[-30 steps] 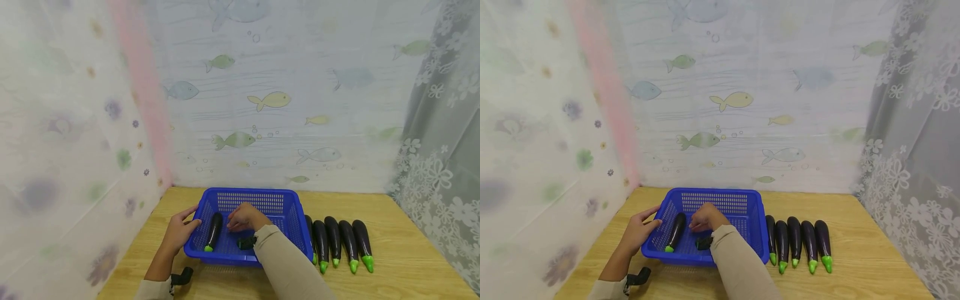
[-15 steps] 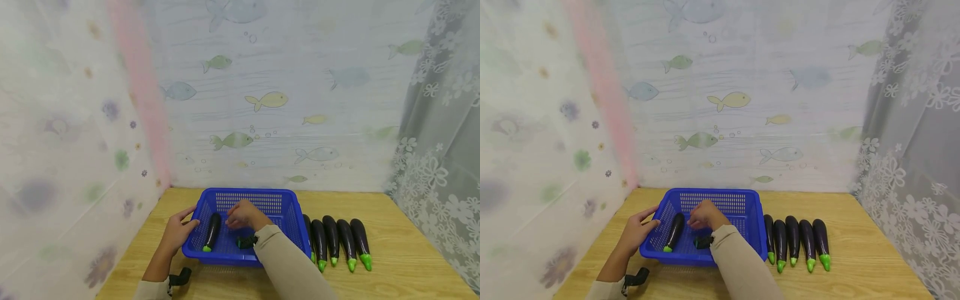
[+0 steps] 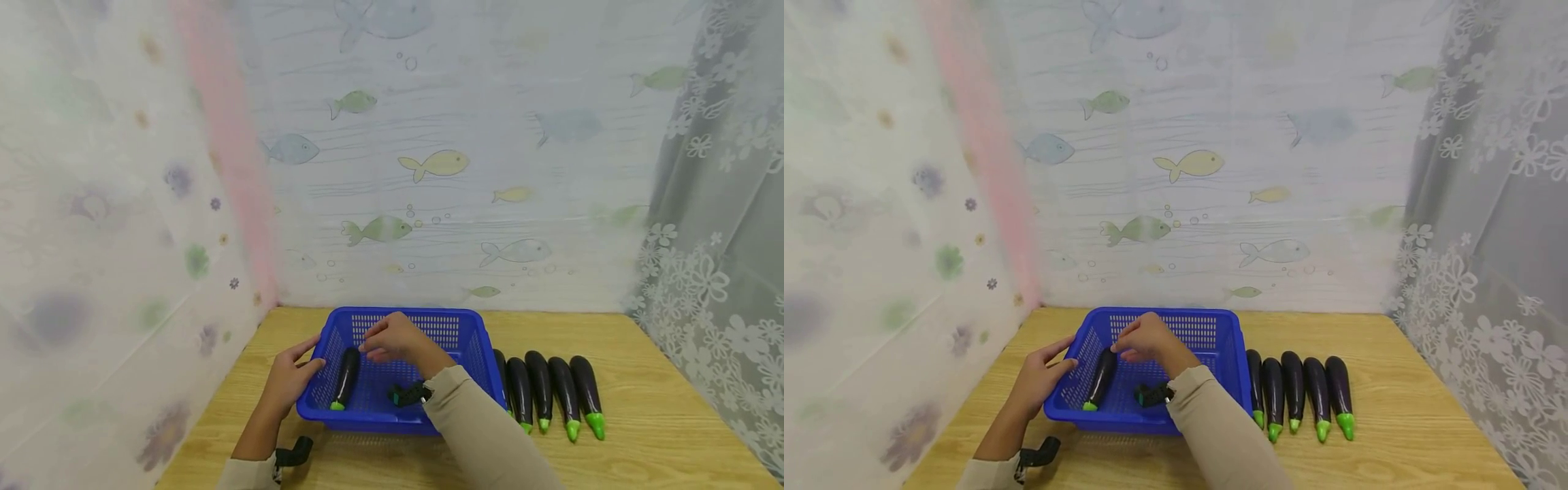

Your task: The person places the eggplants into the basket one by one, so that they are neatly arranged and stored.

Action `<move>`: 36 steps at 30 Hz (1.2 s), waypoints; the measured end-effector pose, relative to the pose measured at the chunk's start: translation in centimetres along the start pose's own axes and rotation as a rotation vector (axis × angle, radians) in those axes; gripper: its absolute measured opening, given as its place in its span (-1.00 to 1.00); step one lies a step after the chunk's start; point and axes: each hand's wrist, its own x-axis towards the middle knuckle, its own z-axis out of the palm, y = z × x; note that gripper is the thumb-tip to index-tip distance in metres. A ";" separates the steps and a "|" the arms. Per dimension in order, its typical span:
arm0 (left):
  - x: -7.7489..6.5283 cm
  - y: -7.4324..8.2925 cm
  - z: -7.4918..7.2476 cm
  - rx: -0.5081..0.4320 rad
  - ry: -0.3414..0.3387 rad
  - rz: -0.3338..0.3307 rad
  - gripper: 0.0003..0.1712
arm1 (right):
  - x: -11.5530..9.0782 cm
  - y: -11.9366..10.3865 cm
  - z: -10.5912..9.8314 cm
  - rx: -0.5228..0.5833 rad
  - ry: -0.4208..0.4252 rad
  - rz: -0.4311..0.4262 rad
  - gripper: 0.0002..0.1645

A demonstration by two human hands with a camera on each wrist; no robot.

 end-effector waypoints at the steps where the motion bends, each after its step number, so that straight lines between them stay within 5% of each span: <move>1: 0.0 0.0 0.0 0.000 0.000 -0.003 -0.38 | -0.2 -0.2 -0.1 -0.008 -0.009 -0.009 -0.61; 18: -0.1 0.0 0.1 -0.010 0.010 0.002 -0.39 | -4.1 -2.1 -3.1 -0.013 -0.057 -0.078 -0.49; 36: -0.2 0.2 0.2 -0.004 0.016 -0.002 -0.39 | -10.1 1.1 -12.2 -0.041 0.099 -0.210 -0.46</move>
